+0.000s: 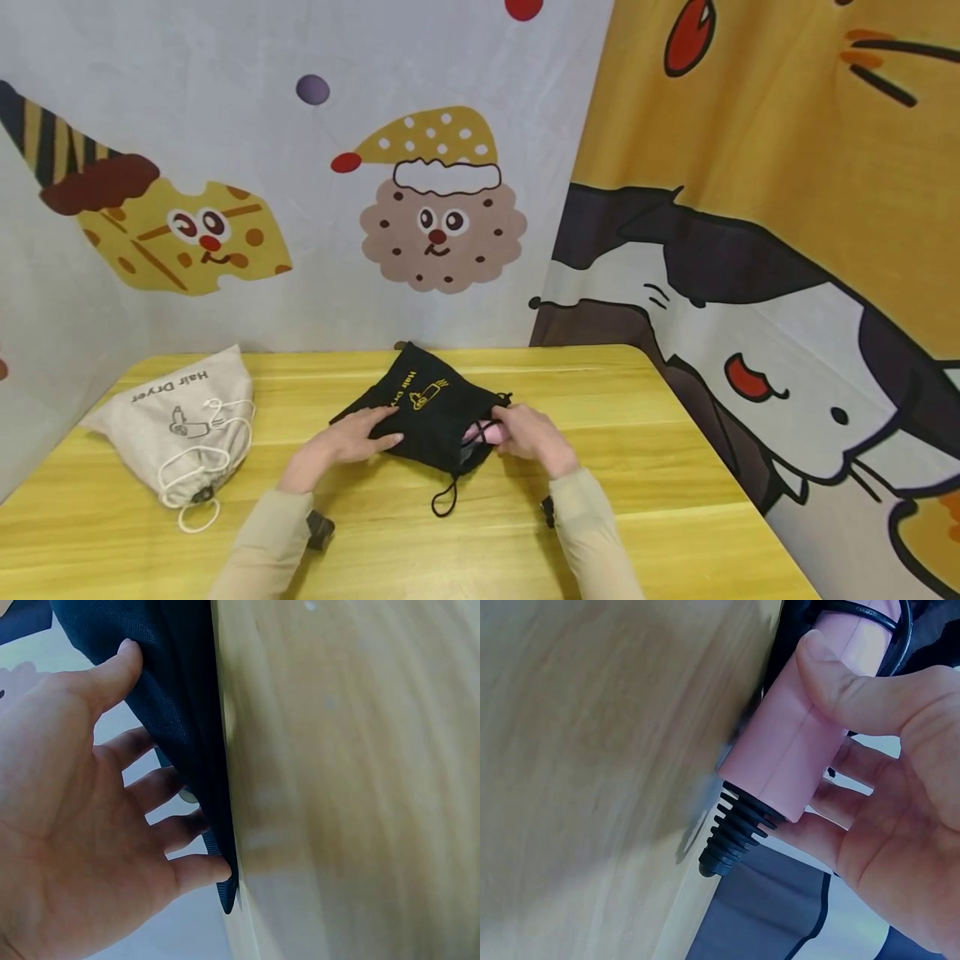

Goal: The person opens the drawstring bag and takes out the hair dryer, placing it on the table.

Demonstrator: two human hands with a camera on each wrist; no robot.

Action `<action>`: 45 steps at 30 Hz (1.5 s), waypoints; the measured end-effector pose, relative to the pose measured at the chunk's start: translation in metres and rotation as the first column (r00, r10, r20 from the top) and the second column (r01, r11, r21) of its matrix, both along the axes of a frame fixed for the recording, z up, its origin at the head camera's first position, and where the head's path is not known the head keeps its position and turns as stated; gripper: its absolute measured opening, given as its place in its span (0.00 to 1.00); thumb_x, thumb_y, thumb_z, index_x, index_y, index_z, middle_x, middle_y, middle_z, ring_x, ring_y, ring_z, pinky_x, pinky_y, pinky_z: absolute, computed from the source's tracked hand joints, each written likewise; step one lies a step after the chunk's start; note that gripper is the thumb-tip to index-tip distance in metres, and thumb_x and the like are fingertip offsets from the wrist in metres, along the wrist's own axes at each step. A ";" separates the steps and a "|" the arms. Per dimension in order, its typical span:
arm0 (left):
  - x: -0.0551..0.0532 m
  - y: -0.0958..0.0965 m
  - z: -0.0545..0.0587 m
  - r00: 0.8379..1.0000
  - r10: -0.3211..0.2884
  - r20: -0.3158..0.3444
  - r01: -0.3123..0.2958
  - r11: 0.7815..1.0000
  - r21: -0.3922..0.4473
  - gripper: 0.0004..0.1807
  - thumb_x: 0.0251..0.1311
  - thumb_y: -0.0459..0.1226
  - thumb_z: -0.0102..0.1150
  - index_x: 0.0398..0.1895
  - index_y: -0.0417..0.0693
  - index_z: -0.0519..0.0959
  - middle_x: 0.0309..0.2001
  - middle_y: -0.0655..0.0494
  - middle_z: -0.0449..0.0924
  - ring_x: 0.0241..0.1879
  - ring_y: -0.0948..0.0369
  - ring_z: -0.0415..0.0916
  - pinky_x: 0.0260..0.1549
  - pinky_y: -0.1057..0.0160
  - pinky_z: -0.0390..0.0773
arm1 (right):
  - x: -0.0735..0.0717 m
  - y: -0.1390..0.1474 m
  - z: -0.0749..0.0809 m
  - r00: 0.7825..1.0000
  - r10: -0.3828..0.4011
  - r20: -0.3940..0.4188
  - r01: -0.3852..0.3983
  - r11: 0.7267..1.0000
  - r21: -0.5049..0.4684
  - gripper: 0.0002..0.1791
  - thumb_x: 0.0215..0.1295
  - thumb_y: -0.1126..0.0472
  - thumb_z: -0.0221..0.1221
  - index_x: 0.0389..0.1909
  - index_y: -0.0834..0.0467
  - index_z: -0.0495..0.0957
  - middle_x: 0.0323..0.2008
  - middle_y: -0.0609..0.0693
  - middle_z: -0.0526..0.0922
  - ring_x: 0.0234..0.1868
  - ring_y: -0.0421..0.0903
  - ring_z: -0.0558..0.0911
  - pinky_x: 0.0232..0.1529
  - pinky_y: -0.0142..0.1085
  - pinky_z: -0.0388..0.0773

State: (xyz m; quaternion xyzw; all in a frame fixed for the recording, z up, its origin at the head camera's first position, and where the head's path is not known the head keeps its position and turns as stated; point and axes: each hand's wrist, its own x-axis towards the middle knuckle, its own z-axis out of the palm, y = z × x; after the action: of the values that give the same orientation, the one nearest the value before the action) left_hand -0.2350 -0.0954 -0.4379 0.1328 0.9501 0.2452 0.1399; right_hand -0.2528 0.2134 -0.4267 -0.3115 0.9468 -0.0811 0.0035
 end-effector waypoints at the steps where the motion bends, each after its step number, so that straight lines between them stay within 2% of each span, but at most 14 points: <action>1: 0.000 0.000 0.001 1.000 0.000 0.004 0.000 1.000 -0.002 0.34 0.65 0.54 0.50 0.71 0.51 0.61 0.71 0.43 0.59 0.72 0.41 0.51 0.67 0.38 0.56 | 0.000 0.001 0.000 1.000 0.004 0.000 -0.004 1.000 -0.003 0.18 0.47 0.63 0.71 0.36 0.55 0.73 0.34 0.51 0.81 0.35 0.45 0.79 0.32 0.37 0.76; 7: -0.003 0.000 0.003 1.000 -0.010 0.010 0.010 1.000 -0.023 0.35 0.63 0.55 0.53 0.70 0.51 0.62 0.71 0.43 0.59 0.71 0.41 0.52 0.66 0.38 0.58 | 0.001 0.006 0.001 0.998 0.052 -0.027 -0.052 0.999 -0.016 0.18 0.46 0.65 0.70 0.36 0.56 0.73 0.33 0.52 0.81 0.33 0.45 0.79 0.32 0.37 0.76; 14: -0.005 0.000 0.003 1.000 -0.019 -0.010 0.018 0.998 -0.055 0.36 0.61 0.55 0.55 0.69 0.50 0.63 0.71 0.42 0.58 0.71 0.41 0.52 0.66 0.38 0.59 | 0.001 0.013 0.001 0.995 0.090 -0.041 -0.091 0.996 -0.020 0.18 0.46 0.66 0.70 0.38 0.58 0.75 0.34 0.52 0.82 0.36 0.47 0.81 0.36 0.39 0.79; 21: -0.006 -0.002 0.001 0.998 -0.031 -0.046 0.027 0.997 -0.075 0.37 0.57 0.53 0.59 0.68 0.47 0.65 0.70 0.40 0.59 0.71 0.41 0.53 0.65 0.39 0.61 | 0.000 0.018 0.002 0.995 0.101 -0.020 -0.102 0.995 -0.018 0.18 0.45 0.66 0.70 0.38 0.58 0.75 0.34 0.51 0.81 0.35 0.45 0.80 0.36 0.37 0.77; 45: -0.008 -0.005 0.001 0.999 -0.022 -0.036 0.018 0.994 -0.109 0.38 0.57 0.52 0.60 0.68 0.45 0.65 0.71 0.40 0.57 0.71 0.39 0.51 0.65 0.37 0.59 | 0.004 0.031 0.002 0.994 0.113 -0.008 -0.114 0.993 -0.041 0.18 0.44 0.67 0.70 0.37 0.55 0.75 0.31 0.49 0.80 0.33 0.42 0.77 0.33 0.33 0.75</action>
State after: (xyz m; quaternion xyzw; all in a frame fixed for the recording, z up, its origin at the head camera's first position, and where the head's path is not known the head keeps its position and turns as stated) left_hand -0.2429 -0.1003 -0.4368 0.1391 0.9631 0.1890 0.1315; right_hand -0.2486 0.2443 -0.4252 -0.3650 0.9257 -0.0992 -0.0011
